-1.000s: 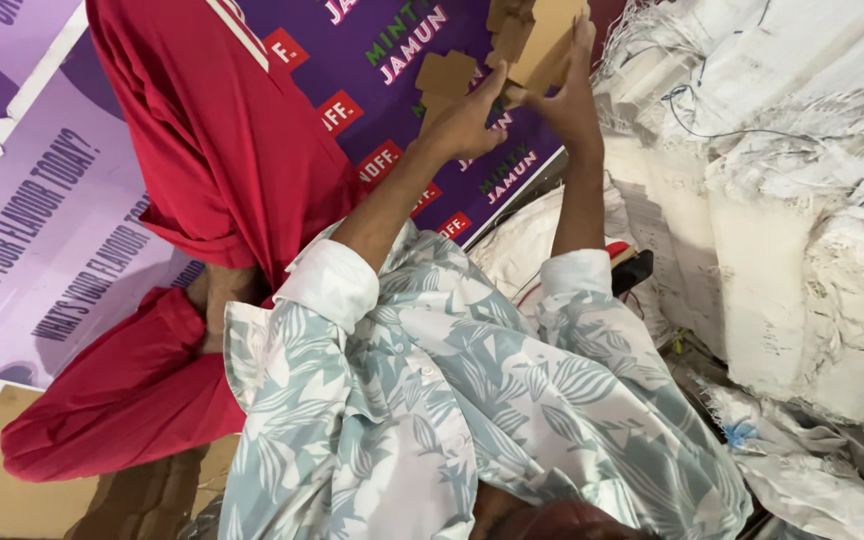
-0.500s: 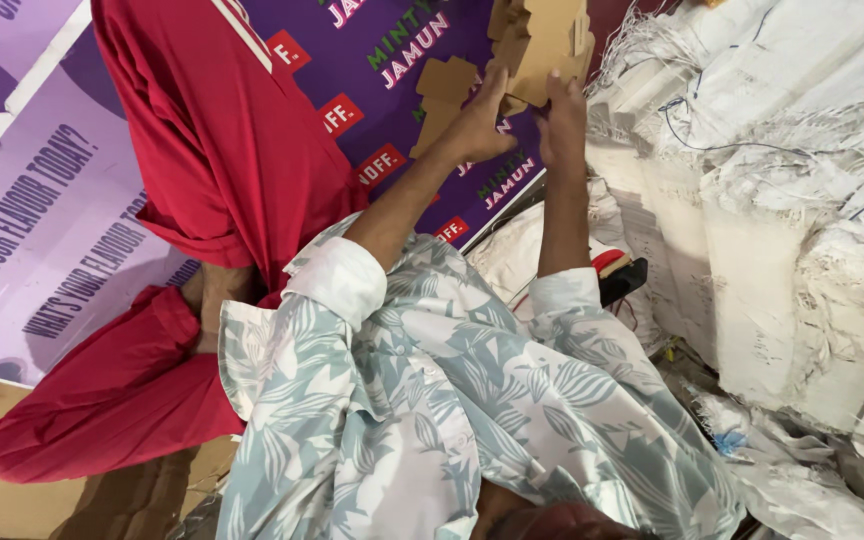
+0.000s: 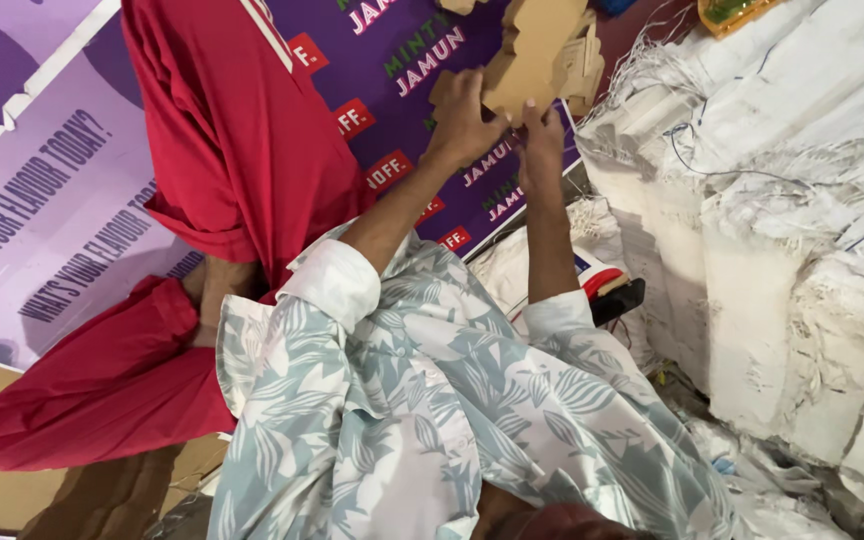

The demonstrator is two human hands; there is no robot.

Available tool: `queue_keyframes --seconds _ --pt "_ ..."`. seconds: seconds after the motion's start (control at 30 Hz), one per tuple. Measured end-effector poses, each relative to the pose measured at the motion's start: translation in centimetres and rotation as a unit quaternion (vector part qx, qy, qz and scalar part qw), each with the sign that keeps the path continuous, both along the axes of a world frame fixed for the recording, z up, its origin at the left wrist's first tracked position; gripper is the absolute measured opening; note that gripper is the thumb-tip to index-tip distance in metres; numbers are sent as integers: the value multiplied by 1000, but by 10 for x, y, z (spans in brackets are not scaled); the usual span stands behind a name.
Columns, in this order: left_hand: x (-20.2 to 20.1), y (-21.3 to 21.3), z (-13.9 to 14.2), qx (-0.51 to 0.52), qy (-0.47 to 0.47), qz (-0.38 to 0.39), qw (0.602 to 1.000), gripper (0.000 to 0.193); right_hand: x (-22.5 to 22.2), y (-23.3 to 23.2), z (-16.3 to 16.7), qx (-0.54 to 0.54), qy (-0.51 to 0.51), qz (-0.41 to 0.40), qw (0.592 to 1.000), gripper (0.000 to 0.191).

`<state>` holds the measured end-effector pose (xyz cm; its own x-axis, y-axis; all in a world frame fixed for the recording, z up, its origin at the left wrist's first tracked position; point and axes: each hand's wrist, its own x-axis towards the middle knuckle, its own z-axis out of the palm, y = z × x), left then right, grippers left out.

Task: The person sits on the floor and assembles cardboard components by hand, interlocking pieces and placing them onto promotional posters.

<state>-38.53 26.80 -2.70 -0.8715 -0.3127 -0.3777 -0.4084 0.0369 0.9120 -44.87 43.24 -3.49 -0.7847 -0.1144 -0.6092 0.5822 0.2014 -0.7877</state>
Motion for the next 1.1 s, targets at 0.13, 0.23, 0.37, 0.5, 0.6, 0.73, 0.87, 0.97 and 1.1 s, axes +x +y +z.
queue_keyframes --seconds 0.13,0.23,0.37,0.5,0.6,0.73,0.87,0.97,1.1 --pt "-4 11 10 -14 -22 11 1000 77 -2 2 10 14 4 4 1000 33" --pt "-9 16 10 36 -23 74 996 69 -6 8 15 2 11 -21 1000 32" --pt "-10 17 -2 222 -58 143 963 60 -11 14 14 -86 -104 -83 987 34" --pt "4 16 -13 338 -63 110 933 66 -1 -5 21 -120 -84 -97 984 43" --pt "29 4 -8 392 6 128 911 76 19 -41 46 -202 -30 -47 978 56" --pt "100 -60 30 202 181 200 941 98 46 -114 95 -195 91 164 963 78" --pt "227 -150 67 -159 195 412 876 115 77 -211 120 -84 255 514 815 79" --pt "322 -192 56 -227 169 429 858 107 118 -301 97 -253 349 616 659 71" --pt "399 -200 -6 -221 91 557 795 83 191 -394 29 -274 320 702 575 67"
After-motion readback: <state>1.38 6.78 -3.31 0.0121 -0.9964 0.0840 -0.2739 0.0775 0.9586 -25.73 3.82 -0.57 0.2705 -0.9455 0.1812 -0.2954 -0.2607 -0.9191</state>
